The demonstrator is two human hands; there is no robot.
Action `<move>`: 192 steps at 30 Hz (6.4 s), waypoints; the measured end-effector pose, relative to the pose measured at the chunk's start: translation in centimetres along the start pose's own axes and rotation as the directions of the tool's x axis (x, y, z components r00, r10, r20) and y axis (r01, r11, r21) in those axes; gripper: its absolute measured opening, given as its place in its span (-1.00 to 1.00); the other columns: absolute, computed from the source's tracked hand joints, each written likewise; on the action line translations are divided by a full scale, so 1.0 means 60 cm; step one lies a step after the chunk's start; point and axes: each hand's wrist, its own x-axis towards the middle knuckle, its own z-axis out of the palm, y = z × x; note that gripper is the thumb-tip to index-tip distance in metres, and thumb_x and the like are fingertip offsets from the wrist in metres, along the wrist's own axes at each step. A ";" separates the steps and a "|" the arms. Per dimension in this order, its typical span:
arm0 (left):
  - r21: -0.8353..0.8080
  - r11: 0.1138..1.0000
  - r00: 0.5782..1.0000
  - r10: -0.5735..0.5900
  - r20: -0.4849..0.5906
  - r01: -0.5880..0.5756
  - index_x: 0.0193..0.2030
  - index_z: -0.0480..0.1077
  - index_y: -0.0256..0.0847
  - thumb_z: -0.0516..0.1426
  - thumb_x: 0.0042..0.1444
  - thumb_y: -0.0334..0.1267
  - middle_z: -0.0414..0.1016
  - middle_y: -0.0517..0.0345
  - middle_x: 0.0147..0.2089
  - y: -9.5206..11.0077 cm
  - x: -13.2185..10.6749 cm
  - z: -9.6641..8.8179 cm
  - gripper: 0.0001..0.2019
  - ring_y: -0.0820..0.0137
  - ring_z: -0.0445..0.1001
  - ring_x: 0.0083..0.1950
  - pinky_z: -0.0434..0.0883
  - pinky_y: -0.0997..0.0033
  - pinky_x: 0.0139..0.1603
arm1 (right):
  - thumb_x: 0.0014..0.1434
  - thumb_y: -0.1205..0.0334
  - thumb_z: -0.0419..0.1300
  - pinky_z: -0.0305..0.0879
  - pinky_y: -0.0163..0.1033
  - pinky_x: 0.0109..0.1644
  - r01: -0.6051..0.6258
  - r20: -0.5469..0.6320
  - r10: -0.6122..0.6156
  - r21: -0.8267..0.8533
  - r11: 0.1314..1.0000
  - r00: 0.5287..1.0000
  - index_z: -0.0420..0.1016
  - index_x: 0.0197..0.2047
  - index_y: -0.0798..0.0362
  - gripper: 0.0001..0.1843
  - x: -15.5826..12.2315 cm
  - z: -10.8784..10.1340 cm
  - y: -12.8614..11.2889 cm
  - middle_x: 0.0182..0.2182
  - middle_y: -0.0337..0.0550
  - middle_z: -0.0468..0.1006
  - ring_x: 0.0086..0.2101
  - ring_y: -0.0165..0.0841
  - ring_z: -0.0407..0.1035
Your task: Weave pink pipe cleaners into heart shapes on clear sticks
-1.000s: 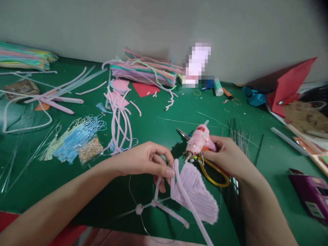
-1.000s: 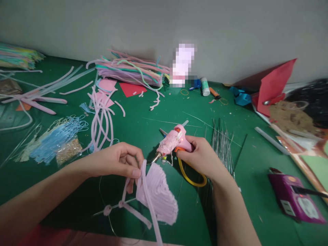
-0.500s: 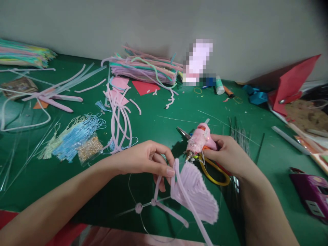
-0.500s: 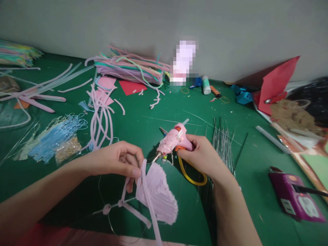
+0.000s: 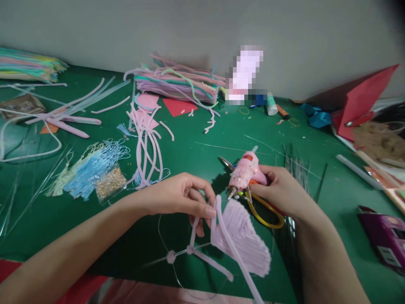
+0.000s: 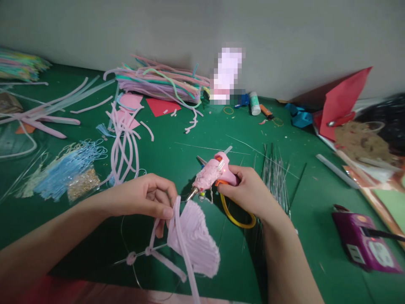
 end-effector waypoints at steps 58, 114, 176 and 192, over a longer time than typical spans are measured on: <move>0.066 0.998 0.995 0.017 -0.096 -0.011 -0.35 0.41 -0.28 0.27 0.04 -0.26 0.54 0.21 -0.54 0.006 -0.005 -0.014 -0.85 0.49 0.53 -0.54 0.40 0.61 -0.47 | 0.08 0.47 0.11 0.45 -0.35 -0.22 0.697 0.394 -0.596 -0.191 0.692 0.700 0.48 0.04 -0.37 -0.42 -0.092 -0.021 -0.090 -0.09 -0.15 0.40 -0.06 -0.32 0.39; 0.176 0.984 0.883 0.118 -0.454 -0.041 0.08 0.38 -0.21 0.19 0.13 -0.23 0.62 0.04 -0.30 0.008 -0.001 -0.010 -0.64 0.29 0.62 -0.38 0.50 0.52 -0.49 | 0.17 0.37 0.19 0.22 0.02 0.23 0.649 -0.025 -0.650 -0.055 0.759 0.759 0.31 0.22 -0.18 -0.43 -0.062 0.042 -0.069 0.16 -0.19 0.41 0.20 -0.18 0.21; 0.049 0.997 0.865 -0.025 -0.501 0.057 -0.36 0.51 -0.31 0.26 0.03 -0.11 0.62 -0.02 -0.34 0.022 -0.022 -0.023 -0.74 0.31 0.61 -0.33 0.52 0.49 -0.41 | -0.08 0.19 0.39 0.31 -0.35 -0.47 -0.039 0.204 -0.078 0.512 0.858 0.976 0.53 -0.39 0.10 -0.80 -0.022 0.077 -0.058 -0.57 -0.27 0.47 -0.56 -0.46 0.31; 0.476 0.879 0.861 0.231 -0.454 0.015 -0.43 0.48 -0.22 0.19 0.08 -0.20 0.60 0.16 -0.44 0.027 -0.023 -0.020 -0.85 0.45 0.52 -0.40 0.38 0.54 -0.35 | 0.01 0.12 0.34 0.37 -0.33 -0.41 -0.112 0.316 -0.078 0.541 0.833 0.946 0.49 -0.35 0.08 -0.77 -0.025 0.082 -0.046 -0.51 -0.27 0.44 -0.51 -0.46 0.33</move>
